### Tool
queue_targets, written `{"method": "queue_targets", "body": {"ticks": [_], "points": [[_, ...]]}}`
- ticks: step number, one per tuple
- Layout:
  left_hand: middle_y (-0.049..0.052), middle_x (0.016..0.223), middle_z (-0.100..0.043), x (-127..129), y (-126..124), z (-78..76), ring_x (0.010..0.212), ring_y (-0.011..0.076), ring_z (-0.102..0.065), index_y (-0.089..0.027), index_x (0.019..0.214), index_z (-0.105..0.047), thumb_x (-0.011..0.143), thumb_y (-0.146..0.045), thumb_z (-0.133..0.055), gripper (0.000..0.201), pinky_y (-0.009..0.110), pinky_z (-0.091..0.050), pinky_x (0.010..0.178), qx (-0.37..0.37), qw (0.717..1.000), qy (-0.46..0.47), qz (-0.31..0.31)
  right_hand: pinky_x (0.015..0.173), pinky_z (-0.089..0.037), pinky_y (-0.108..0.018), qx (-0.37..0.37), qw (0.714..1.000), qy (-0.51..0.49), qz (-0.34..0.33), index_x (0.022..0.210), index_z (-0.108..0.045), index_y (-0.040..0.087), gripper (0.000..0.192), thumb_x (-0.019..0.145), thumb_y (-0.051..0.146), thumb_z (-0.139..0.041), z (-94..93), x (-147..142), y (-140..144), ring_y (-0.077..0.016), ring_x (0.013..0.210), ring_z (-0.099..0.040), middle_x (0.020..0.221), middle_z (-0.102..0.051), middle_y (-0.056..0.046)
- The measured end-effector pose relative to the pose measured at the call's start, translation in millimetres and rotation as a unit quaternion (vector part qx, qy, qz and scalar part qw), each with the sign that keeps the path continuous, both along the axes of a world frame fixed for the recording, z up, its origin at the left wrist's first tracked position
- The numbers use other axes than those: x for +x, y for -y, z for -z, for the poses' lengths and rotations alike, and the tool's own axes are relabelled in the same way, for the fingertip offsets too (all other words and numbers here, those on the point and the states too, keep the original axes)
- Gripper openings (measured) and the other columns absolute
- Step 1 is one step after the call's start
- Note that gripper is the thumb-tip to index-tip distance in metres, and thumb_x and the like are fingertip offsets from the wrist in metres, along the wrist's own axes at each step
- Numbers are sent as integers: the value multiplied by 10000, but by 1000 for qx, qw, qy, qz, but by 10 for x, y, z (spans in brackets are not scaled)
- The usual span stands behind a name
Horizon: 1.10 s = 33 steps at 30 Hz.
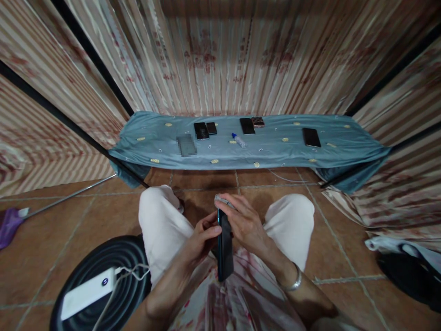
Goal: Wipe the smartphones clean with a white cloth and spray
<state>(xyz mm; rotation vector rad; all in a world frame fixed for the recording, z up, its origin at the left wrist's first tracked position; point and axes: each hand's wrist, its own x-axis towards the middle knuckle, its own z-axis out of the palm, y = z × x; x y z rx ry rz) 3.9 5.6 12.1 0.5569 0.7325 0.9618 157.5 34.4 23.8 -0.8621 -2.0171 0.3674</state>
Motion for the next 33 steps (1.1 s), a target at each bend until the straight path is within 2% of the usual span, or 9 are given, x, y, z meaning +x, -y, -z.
{"method": "queue_targets", "body": {"ticks": [6,9,13,17,20,27,30,33], "points": [[56,861,-742,-2,-58,65,821,213,-689,-188,957,-754,606,-334,-843,391,255,-504,686,8,999,-11,-38,1000,-526,-435,-20,998,46,-35,1448,-421,259,511,965,93,-412,32,54,243,-239,1234,-519,1329,-582,-107],[56,878,-745,9,-50,96,858,222,-690,-204,978,-755,600,-316,-848,405,259,-506,701,1,999,-22,-33,1002,-527,-441,-29,998,50,-32,1463,-397,275,529,968,88,-385,52,89,294,-235,1235,-532,1315,-599,-98],[74,947,-742,47,-17,108,906,236,-684,-180,1067,-731,583,-301,-855,514,291,-507,769,3,999,-25,-27,1016,-509,-463,-13,999,40,-20,1465,-395,263,516,972,113,-412,101,103,184,-245,1267,-515,1347,-581,-107],[86,1013,-736,71,-3,112,948,239,-672,-174,1112,-710,540,-225,-873,597,328,-511,842,-12,999,-19,-42,990,-510,-446,-35,999,14,-10,1393,-493,275,437,989,138,-394,91,97,20,-226,1232,-539,1317,-605,-90],[89,1068,-728,62,-1,116,954,247,-677,-202,1150,-686,514,-177,-875,664,339,-540,808,-24,998,-8,-56,1002,-489,-434,-75,997,-19,-4,1331,-556,264,382,992,158,-416,81,111,-53,-211,1197,-571,1269,-643,-81],[104,1096,-727,37,9,8,1047,293,-669,-226,1282,-597,562,-206,-851,764,393,-545,873,-28,999,30,-24,937,-513,-375,-217,969,-113,-26,1185,-669,258,268,963,295,-523,184,232,-171,-196,1092,-622,1138,-708,-63],[100,1080,-734,24,8,-44,1029,292,-680,-224,1296,-583,567,-225,-851,777,394,-544,881,-34,999,36,-20,931,-503,-358,-282,947,-149,-35,1142,-694,241,267,946,353,-551,241,261,-240,-193,1056,-637,1105,-716,-60],[97,1105,-727,14,13,-79,1041,293,-676,-225,1280,-590,557,-209,-853,770,395,-539,898,-41,998,35,-20,888,-506,-330,-361,906,-212,-55,1096,-714,227,307,897,435,-611,291,255,-301,-186,985,-660,1068,-730,-50]]}}
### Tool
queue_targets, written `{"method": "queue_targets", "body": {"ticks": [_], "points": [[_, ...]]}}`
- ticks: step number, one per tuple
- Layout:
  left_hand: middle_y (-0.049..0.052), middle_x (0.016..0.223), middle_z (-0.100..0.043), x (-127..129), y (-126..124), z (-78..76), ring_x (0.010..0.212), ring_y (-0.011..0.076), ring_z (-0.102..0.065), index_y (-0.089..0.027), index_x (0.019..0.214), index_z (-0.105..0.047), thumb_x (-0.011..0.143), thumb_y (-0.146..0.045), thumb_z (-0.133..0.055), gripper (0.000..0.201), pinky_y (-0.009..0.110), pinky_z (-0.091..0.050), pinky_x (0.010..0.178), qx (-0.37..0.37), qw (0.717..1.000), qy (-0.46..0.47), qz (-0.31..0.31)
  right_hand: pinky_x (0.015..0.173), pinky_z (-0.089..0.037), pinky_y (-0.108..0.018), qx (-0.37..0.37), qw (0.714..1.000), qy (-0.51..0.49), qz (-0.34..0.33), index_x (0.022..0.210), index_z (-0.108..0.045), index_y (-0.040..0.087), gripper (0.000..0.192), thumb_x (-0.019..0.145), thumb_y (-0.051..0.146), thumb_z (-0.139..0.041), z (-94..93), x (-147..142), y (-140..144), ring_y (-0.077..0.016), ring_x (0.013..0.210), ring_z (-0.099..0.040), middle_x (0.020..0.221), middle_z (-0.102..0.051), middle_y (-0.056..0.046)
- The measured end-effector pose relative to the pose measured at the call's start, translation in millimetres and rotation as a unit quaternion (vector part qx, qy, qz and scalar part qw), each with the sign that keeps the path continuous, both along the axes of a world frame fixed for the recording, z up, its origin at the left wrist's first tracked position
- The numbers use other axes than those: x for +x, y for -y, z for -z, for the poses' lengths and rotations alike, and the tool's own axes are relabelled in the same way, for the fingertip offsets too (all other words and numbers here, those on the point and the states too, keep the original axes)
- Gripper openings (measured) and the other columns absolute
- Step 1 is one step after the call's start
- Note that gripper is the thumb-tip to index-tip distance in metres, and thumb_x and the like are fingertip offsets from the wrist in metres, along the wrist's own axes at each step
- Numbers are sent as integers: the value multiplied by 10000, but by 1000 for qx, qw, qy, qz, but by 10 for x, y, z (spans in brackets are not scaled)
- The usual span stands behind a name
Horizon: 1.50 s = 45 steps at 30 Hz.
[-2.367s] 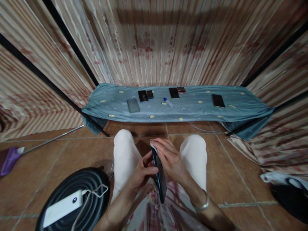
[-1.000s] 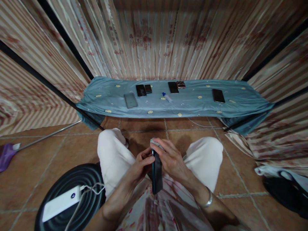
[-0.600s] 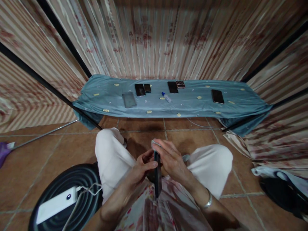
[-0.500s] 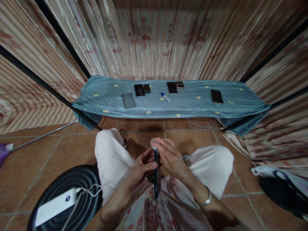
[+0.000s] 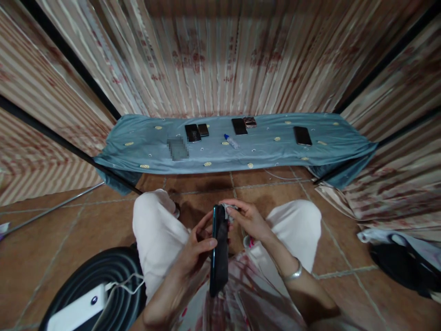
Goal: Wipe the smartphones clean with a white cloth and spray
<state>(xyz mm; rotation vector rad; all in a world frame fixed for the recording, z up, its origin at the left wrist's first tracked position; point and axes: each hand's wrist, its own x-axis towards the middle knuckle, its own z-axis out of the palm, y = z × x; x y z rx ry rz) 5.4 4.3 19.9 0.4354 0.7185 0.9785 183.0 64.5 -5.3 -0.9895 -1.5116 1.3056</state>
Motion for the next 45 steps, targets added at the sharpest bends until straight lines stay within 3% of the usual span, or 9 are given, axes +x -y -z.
{"method": "queue_targets", "body": {"ticks": [7,14,17,20,25,28,32,38,45], "points": [[66,1150,-712,-4,-26,51,1069,293,-665,-271,1263,-594,547,-177,-840,763,405,-522,933,17,1000,-11,-19,676,-478,-233,-186,963,-192,19,918,-765,211,395,698,539,-781,71,-125,8,-122,698,-621,826,-731,-11],[36,1333,-609,41,-40,153,1137,293,-612,-304,1215,-631,531,-214,-842,722,357,-551,851,2,996,-65,-65,796,-469,-277,-165,961,-200,94,943,-775,236,421,675,560,-778,104,-278,59,-165,828,-628,888,-740,-15],[31,1363,-590,39,-46,149,1171,296,-585,-304,1199,-650,505,-218,-852,728,342,-547,852,16,993,-85,-82,775,-468,-277,-149,965,-183,110,962,-768,227,431,704,571,-746,125,-303,92,-164,812,-615,885,-731,-11],[12,1306,-635,4,-76,123,1138,261,-604,-310,1142,-689,503,-237,-857,664,291,-537,840,27,989,-103,-104,687,-449,-250,-147,970,-177,81,956,-754,204,431,741,576,-712,148,-313,142,-138,719,-578,815,-699,-3],[-15,1065,-736,-56,-139,71,847,174,-675,-297,1016,-738,481,-284,-877,552,235,-540,709,21,988,-106,-112,668,-412,-236,-151,971,-182,40,887,-732,191,401,771,572,-687,187,-349,234,-122,681,-535,754,-644,8],[-20,922,-752,-63,-153,76,708,143,-664,-275,972,-745,471,-284,-881,519,219,-524,632,12,990,-96,-98,662,-403,-238,-165,970,-175,37,844,-724,187,408,742,582,-706,217,-354,266,-123,673,-527,758,-642,5],[12,857,-750,-73,-169,114,700,162,-659,-209,897,-747,475,-265,-862,441,240,-513,643,21,991,-117,-57,607,-372,-224,-186,967,-172,31,759,-711,179,423,722,600,-717,234,-324,276,-105,615,-488,686,-609,18],[27,845,-742,-140,-215,93,764,201,-669,-193,902,-742,513,-207,-820,397,287,-502,738,46,990,-129,23,651,-413,-240,-215,957,-194,-2,897,-745,195,478,670,615,-755,197,-274,271,-123,652,-546,755,-671,2],[23,951,-748,-134,-205,13,789,198,-680,-212,1036,-717,488,-161,-799,556,297,-537,745,-2,993,-104,60,601,-372,-221,-256,943,-212,-13,783,-738,161,457,627,586,-803,181,-265,310,-94,589,-496,675,-635,19]]}}
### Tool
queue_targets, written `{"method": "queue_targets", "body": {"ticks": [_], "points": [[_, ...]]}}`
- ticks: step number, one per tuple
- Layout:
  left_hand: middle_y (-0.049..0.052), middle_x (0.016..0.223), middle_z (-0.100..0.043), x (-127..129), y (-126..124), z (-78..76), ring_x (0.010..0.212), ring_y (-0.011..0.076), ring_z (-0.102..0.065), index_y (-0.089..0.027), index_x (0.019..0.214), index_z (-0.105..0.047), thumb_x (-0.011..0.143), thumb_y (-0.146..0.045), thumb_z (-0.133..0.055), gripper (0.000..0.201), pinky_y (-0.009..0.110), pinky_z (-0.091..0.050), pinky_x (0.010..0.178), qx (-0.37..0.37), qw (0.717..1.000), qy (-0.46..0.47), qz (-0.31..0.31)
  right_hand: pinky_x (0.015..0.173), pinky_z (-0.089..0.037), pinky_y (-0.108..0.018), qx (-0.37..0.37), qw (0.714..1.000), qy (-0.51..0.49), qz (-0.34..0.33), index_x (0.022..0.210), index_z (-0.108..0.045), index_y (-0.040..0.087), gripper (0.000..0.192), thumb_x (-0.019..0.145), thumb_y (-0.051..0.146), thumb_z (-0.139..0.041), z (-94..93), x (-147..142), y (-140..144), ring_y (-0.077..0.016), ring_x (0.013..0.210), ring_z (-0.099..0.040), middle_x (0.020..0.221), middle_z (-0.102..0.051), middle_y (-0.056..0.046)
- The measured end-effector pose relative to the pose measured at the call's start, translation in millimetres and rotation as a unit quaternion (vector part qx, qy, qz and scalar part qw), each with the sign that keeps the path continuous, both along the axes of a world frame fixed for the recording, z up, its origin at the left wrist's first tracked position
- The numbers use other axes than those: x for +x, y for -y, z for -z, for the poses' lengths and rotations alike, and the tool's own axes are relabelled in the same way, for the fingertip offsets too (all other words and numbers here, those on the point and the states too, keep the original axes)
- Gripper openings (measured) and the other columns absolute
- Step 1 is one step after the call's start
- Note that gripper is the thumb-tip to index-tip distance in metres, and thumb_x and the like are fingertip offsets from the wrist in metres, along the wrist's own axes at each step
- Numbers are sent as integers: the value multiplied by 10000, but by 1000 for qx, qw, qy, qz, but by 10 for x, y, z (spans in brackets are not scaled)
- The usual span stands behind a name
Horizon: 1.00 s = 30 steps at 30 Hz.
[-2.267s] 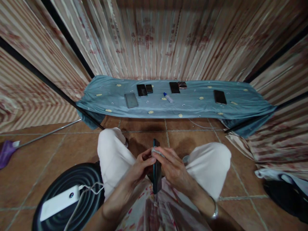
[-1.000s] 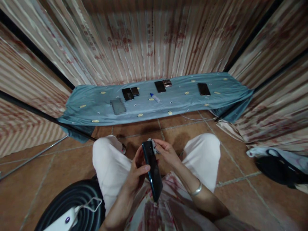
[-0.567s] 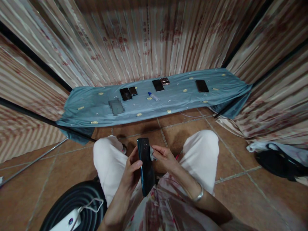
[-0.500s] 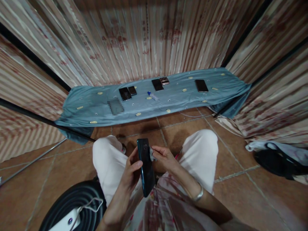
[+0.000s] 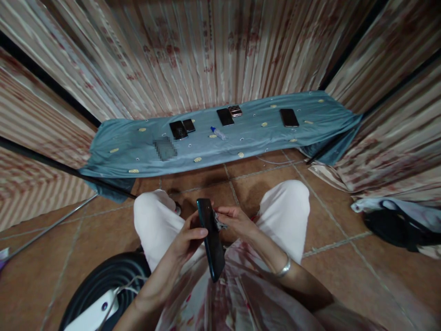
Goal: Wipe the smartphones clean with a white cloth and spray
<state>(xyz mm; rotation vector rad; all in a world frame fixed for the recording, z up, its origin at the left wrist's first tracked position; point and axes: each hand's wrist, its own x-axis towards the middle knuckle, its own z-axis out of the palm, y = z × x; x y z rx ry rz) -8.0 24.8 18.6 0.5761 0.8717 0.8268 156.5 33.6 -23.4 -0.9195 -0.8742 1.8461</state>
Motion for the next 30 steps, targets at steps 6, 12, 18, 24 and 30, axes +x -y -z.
{"method": "queue_targets", "body": {"ticks": [6,12,18,24,30], "points": [[18,928,-753,27,-15,-4,837,208,-685,-218,1185,-660,478,-150,-802,724,290,-528,761,-12,999,17,-36,617,-376,-223,-12,1000,3,19,770,-756,170,477,576,602,-820,-7,-37,12,-96,598,-508,661,-646,24],[52,938,-759,14,-14,-5,837,216,-684,-180,1185,-657,512,-182,-830,695,308,-495,798,11,999,21,-44,674,-409,-251,-15,1000,21,14,846,-776,178,465,612,579,-806,0,-44,4,-125,668,-562,739,-690,-1],[75,1107,-735,-3,-9,-13,1009,268,-663,-200,1035,-717,471,-142,-843,581,350,-485,874,29,996,-12,-82,661,-391,-232,-22,1000,10,4,855,-778,179,456,615,565,-817,-23,-15,18,-105,654,-551,735,-684,13],[98,1203,-703,-84,-94,-29,1278,337,-523,-210,1076,-701,478,-166,-868,622,438,-400,1054,48,993,-10,-105,630,-399,-222,-32,999,8,-6,839,-769,166,439,624,544,-822,8,47,109,-100,636,-546,726,-677,8],[102,1236,-680,-161,-173,-74,1393,372,-372,-211,1068,-685,541,-197,-854,553,548,-394,1067,67,988,-8,-136,539,-417,-205,-57,998,26,-30,899,-755,174,492,666,607,-767,101,105,262,-97,577,-548,721,-664,-2]]}}
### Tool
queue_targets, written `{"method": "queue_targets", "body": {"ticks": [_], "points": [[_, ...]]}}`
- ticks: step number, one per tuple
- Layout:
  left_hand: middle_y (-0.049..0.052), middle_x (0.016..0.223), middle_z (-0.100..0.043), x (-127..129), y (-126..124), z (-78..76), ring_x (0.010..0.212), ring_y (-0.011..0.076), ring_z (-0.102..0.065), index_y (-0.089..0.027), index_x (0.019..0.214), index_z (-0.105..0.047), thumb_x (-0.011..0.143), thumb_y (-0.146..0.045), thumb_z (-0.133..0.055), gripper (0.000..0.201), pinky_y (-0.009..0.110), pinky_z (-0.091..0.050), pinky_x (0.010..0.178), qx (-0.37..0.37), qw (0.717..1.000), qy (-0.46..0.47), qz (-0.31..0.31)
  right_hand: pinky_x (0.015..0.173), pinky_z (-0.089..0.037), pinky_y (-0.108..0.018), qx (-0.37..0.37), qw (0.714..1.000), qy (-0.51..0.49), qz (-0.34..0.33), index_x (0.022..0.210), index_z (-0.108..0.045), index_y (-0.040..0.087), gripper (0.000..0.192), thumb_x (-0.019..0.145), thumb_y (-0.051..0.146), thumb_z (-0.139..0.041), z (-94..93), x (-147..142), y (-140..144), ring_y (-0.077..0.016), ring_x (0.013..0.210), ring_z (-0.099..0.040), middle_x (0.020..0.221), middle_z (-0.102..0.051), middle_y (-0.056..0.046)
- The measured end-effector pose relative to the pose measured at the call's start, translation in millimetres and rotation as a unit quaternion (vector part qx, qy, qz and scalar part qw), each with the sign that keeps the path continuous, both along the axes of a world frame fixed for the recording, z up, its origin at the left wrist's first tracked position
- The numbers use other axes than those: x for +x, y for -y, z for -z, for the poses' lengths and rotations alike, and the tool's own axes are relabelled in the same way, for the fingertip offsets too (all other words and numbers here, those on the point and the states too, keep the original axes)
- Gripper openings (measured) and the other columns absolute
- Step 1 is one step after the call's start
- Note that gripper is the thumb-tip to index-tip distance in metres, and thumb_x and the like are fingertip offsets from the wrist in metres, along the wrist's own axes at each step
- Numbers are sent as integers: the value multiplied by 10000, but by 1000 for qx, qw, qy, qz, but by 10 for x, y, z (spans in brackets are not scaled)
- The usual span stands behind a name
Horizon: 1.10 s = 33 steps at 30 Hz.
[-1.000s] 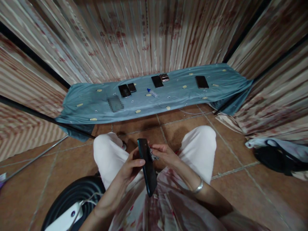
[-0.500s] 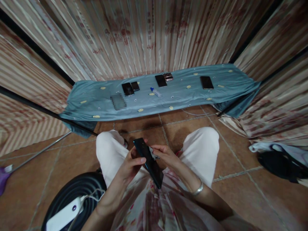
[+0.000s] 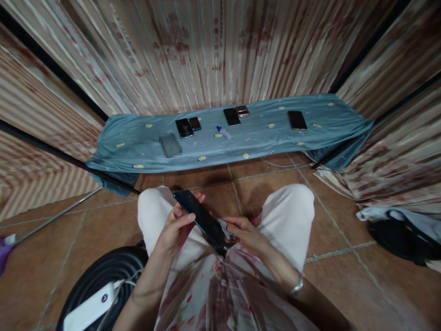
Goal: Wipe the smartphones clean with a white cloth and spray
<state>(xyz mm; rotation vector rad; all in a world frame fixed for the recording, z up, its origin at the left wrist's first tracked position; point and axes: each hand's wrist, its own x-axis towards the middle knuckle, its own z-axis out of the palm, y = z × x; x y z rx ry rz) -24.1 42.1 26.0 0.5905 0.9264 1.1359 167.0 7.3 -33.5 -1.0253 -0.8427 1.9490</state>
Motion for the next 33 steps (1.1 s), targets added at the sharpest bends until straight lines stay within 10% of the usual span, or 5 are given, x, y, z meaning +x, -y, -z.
{"method": "queue_targets", "body": {"ticks": [10,22,33], "points": [[78,1203,-692,33,-62,44,1396,346,-379,-230,1046,-647,570,-141,-840,521,539,-454,1024,44,996,-24,-77,1056,-412,-361,300,912,277,26,1279,-612,206,403,925,174,-422,-117,21,96,-199,1203,-575,1262,-637,-80],[53,1214,-682,57,-124,141,1347,292,-462,-237,1008,-650,550,-151,-861,511,428,-445,1036,46,992,-56,-103,1024,-463,-339,422,851,310,43,1305,-589,285,439,954,100,-401,-420,17,241,-169,1186,-575,1274,-629,-60],[151,1289,-650,151,48,77,1361,367,-425,-160,1087,-703,534,-281,-855,586,454,-384,1086,15,999,20,32,1013,-469,-384,457,828,321,45,1313,-583,285,429,962,104,-414,-438,-5,113,-191,1187,-536,1267,-635,-57]]}}
